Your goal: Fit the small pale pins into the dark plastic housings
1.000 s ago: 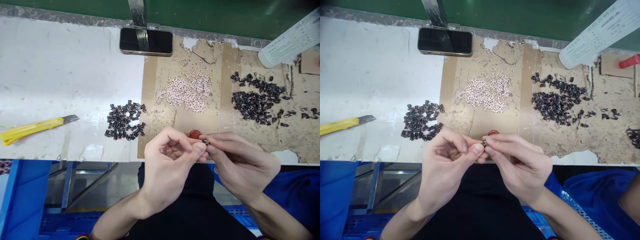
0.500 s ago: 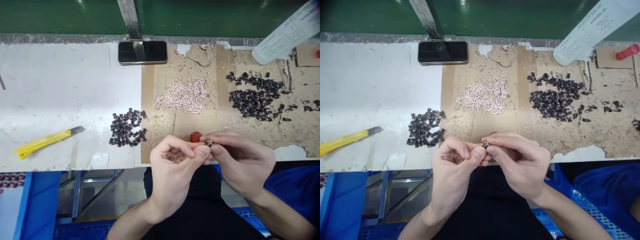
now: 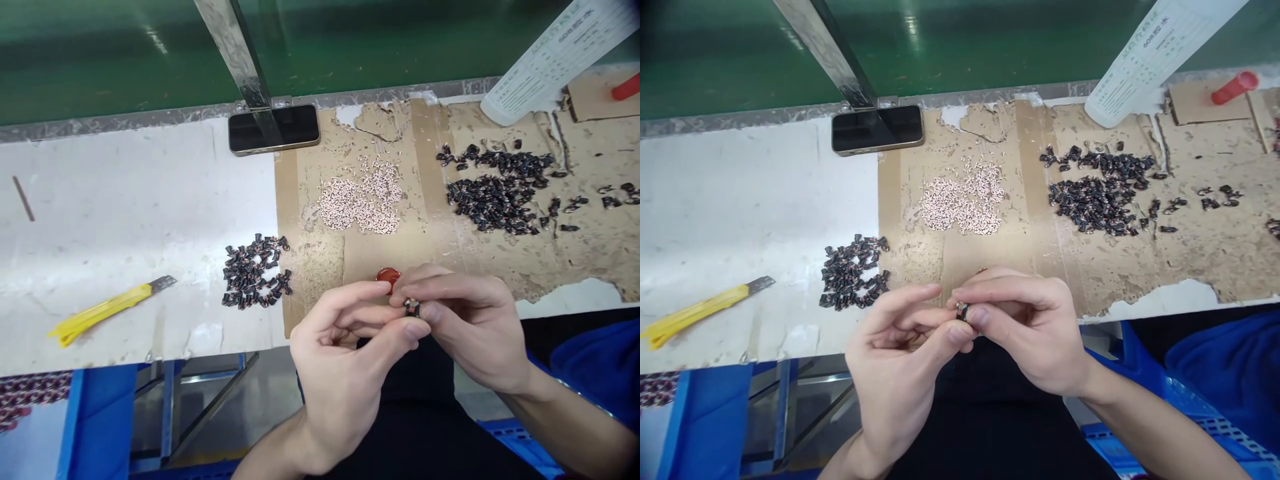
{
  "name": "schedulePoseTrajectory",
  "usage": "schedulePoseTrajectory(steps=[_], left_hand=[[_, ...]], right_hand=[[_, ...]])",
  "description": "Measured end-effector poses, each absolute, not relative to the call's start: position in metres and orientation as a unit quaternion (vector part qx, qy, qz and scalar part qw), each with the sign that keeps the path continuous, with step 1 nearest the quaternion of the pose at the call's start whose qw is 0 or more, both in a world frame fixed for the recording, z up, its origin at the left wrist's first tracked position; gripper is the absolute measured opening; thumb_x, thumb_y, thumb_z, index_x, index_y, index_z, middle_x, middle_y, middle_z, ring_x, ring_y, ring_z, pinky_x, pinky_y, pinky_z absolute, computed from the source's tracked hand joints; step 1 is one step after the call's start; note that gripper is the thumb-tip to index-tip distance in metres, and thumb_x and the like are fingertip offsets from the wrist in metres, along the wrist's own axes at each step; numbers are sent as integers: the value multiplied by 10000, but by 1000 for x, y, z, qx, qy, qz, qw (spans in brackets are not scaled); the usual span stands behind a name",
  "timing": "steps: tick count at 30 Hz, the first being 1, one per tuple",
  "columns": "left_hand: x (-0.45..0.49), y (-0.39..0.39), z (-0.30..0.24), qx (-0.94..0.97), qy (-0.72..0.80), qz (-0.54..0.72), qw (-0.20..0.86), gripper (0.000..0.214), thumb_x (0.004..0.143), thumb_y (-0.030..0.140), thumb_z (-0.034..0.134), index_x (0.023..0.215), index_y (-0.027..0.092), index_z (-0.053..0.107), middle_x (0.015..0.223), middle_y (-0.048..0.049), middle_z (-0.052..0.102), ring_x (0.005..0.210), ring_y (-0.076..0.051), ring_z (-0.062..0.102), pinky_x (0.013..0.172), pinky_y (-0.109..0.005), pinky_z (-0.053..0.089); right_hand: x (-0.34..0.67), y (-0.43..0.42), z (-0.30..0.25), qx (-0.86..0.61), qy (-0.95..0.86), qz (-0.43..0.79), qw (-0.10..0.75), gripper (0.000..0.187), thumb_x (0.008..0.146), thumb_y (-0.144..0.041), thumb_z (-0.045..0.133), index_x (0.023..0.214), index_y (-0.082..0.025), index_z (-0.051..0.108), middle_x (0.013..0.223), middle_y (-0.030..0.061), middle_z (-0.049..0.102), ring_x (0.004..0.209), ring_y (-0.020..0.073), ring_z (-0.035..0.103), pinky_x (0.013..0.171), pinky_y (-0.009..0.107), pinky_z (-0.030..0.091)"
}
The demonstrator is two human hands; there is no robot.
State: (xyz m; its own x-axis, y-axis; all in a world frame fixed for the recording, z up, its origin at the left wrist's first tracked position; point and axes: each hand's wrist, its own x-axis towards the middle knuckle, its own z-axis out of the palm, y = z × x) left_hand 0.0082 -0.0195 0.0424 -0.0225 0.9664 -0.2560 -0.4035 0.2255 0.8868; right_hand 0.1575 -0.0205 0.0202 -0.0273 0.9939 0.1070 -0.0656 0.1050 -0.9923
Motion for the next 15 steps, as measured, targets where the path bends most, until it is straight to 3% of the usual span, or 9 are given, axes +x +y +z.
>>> schedulePoseTrajectory(steps=[3,7,15], left_hand=[[9,-20,44,306,463,545,628,313,686,110,973,888,236,771,665,59,807,518,-116,764,555,-94,620],[9,-20,46,306,458,541,636,262,709,140,967,851,227,764,654,47,803,510,-130,764,543,-111,628],[6,-18,46,283,476,501,665,266,710,171,967,865,197,752,654,8,804,528,-169,775,541,-168,649]], right_hand=[[158,-21,18,-433,-519,499,542,239,891,-170,806,1056,-336,850,921,21,837,834,150,801,692,215,668],[159,-23,17,-424,-506,524,538,275,896,-137,786,1067,-343,846,939,26,832,713,138,782,528,187,625],[162,-26,19,-463,-556,450,523,358,880,-71,767,1087,-352,847,973,18,843,760,176,816,636,205,688]])
